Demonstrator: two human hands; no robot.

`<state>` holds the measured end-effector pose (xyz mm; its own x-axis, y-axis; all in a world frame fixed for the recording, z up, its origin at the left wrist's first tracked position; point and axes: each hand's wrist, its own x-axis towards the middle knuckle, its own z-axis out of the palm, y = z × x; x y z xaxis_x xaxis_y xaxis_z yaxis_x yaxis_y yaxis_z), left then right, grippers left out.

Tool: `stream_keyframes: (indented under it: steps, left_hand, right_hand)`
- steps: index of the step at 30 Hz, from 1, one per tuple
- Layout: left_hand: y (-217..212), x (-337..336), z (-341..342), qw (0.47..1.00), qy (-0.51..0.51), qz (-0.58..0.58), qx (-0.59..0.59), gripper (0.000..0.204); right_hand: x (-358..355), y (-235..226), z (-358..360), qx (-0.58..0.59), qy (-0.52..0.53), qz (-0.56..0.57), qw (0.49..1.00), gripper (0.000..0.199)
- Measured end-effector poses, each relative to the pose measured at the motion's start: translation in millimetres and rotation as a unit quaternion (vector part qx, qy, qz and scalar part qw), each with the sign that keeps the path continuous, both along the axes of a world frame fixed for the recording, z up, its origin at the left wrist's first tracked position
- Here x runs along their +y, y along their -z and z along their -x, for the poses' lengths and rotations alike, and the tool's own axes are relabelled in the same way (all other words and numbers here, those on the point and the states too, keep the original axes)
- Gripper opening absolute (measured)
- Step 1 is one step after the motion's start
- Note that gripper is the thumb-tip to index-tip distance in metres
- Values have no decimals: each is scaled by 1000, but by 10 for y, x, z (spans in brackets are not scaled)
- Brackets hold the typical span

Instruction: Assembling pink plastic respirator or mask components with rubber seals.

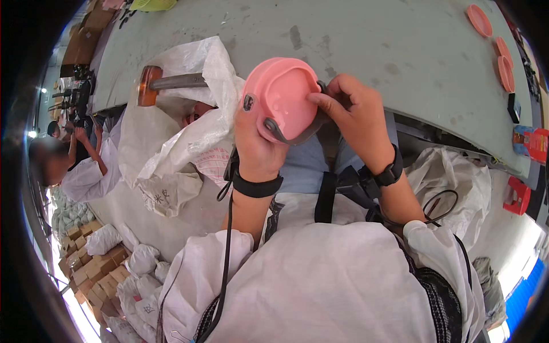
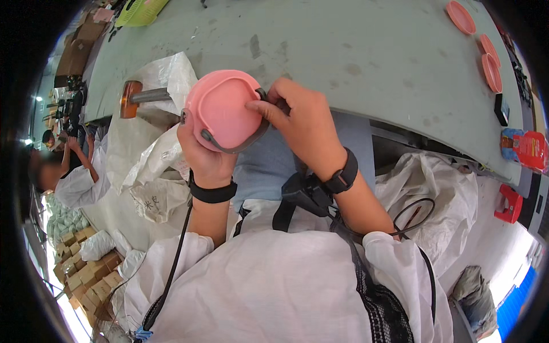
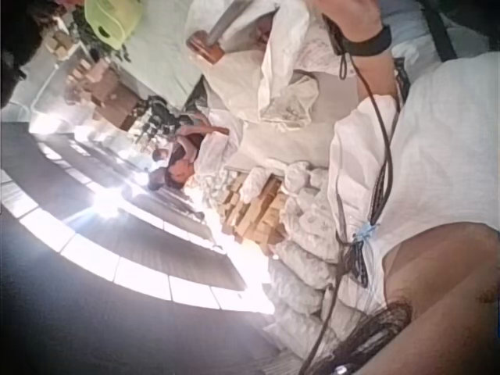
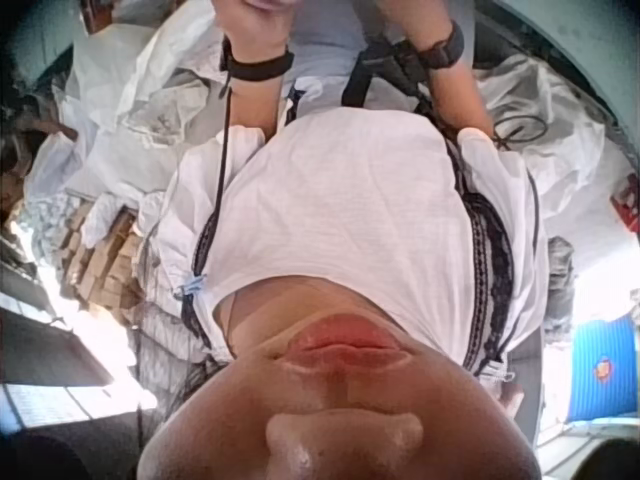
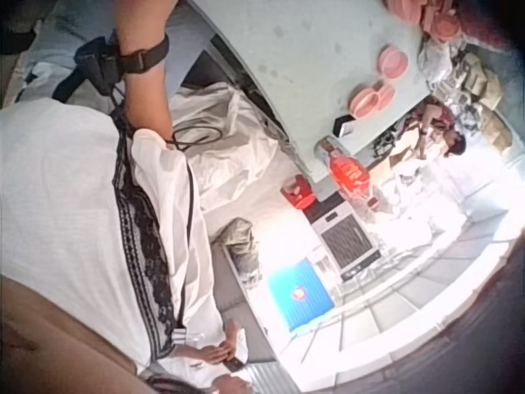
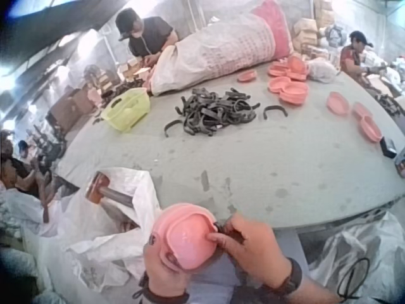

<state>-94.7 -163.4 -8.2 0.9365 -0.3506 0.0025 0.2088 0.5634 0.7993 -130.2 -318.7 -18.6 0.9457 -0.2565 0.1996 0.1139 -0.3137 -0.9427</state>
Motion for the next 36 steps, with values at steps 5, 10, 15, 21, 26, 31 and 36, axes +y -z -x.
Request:
stream_keyframes:
  steps: [5, 10, 15, 21, 26, 31, 36]
  left_hand:
    - [-4, 41, 37, 1000, 28, 0, 0, 52]
    - [-37, -43, 52, 999, 12, -12, 32, 49]
    - [19, -105, 48, 997, -7, -12, 70, 44]
    - [157, -11, 17, 913, -67, -329, -230, 47]
    - [-49, -71, -159, 967, -21, 50, 248, 34]
    - [-122, -131, -34, 976, -1, -5, 217, 37]
    - [-135, -147, -16, 977, 16, 25, 211, 30]
  right_hand:
    - [-7, -29, -4, -10, -18, 26, 999, 29]
    - [-67, -32, 7, 36, -30, 127, 991, 32]
    - [-70, 55, 2, 37, -39, 151, 987, 30]
    - [-84, 8, 11, 64, -29, 104, 992, 37]
    - [-70, 61, -52, -181, -69, 125, 973, 85]
    - [-41, 66, 8, -119, -128, 116, 978, 100]
    - [46, 180, 91, -146, -75, 66, 984, 94]
